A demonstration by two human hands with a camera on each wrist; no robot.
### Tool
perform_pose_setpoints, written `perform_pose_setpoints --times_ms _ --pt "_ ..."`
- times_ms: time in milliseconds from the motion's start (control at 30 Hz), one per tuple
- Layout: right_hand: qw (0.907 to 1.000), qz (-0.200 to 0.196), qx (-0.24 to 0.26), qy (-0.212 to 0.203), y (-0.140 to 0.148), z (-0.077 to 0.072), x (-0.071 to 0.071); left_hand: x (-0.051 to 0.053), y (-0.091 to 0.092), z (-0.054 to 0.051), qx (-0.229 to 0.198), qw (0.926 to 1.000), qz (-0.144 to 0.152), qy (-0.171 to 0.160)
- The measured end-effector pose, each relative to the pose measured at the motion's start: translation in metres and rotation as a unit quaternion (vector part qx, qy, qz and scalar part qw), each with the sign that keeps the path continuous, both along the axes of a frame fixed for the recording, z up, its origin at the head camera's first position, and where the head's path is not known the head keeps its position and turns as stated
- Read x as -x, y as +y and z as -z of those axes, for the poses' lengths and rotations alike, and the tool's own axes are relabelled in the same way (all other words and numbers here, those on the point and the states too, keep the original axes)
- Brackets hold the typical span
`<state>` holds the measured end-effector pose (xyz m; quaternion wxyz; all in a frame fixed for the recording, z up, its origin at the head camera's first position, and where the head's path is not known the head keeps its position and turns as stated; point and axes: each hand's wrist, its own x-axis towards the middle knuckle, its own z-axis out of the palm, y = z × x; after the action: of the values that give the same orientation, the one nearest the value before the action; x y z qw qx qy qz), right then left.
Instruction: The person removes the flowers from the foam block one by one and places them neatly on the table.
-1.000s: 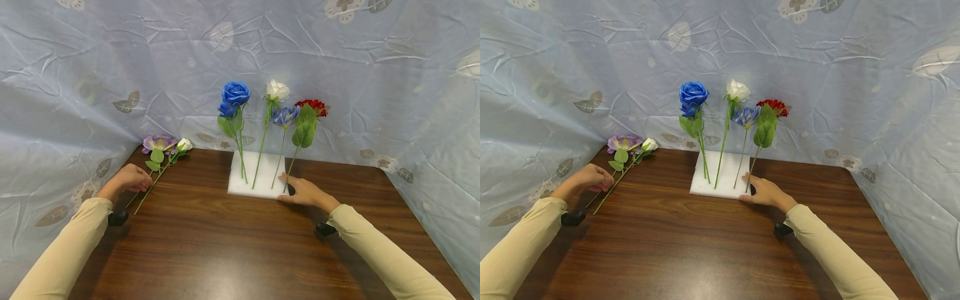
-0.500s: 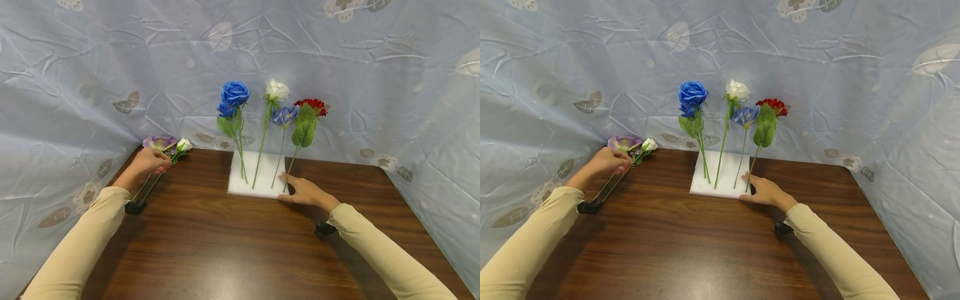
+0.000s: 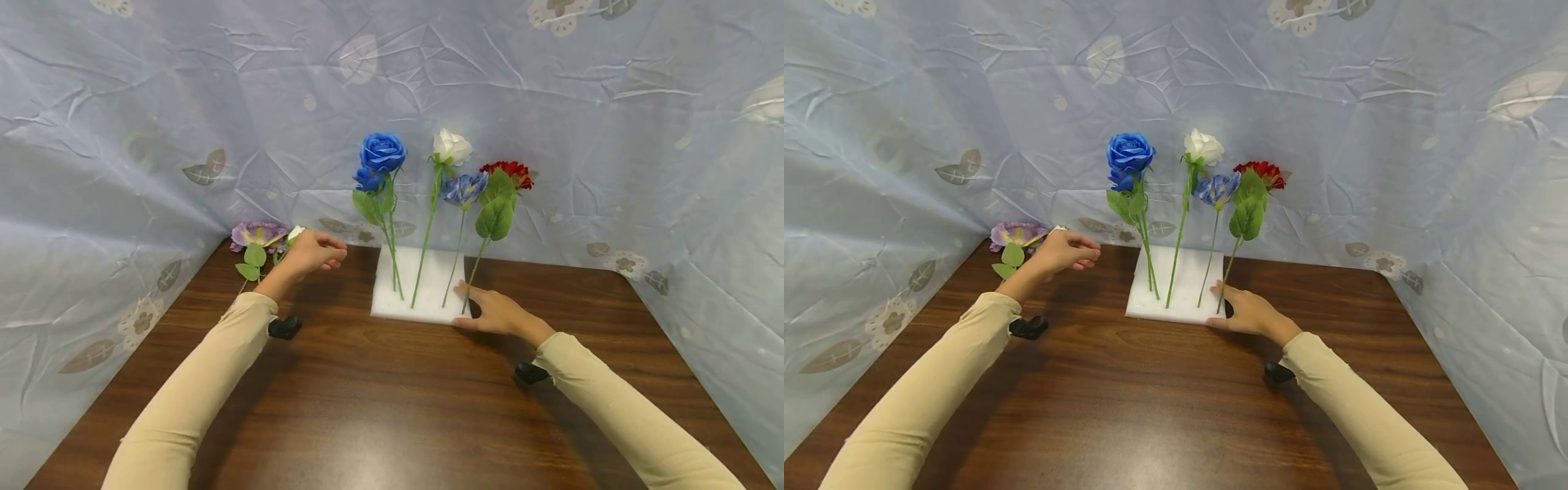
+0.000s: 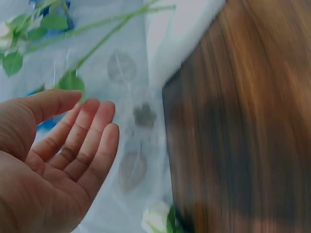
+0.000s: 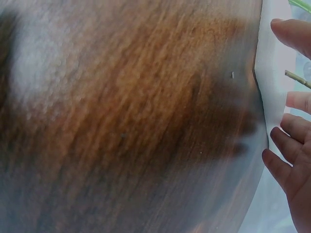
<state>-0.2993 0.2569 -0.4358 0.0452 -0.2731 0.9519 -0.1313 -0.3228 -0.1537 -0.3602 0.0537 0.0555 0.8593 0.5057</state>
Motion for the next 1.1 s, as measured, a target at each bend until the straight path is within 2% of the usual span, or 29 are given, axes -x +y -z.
perform_pose_setpoints --times_ms 233,433,600,833,1100 --pt "1.0 0.001 -0.002 0.0 0.0 0.0 -0.001 0.009 0.043 0.01 -0.04 0.9989 0.027 0.0" --pt "1.0 0.002 -0.003 0.003 0.0 0.0 -0.001 0.013 0.065 0.021 -0.073 0.9965 0.039 0.008" --pt "1.0 0.005 0.002 0.0 0.0 -0.002 -0.002 0.017 0.075 0.029 -0.077 0.996 0.038 0.021" --pt "1.0 0.004 0.0 0.005 0.0 -0.001 -0.002 0.018 0.083 0.035 -0.078 0.9947 0.036 0.057" --pt "1.0 0.009 -0.002 -0.001 -0.001 -0.003 -0.003 0.022 0.088 0.039 -0.1 0.9932 0.022 0.055"
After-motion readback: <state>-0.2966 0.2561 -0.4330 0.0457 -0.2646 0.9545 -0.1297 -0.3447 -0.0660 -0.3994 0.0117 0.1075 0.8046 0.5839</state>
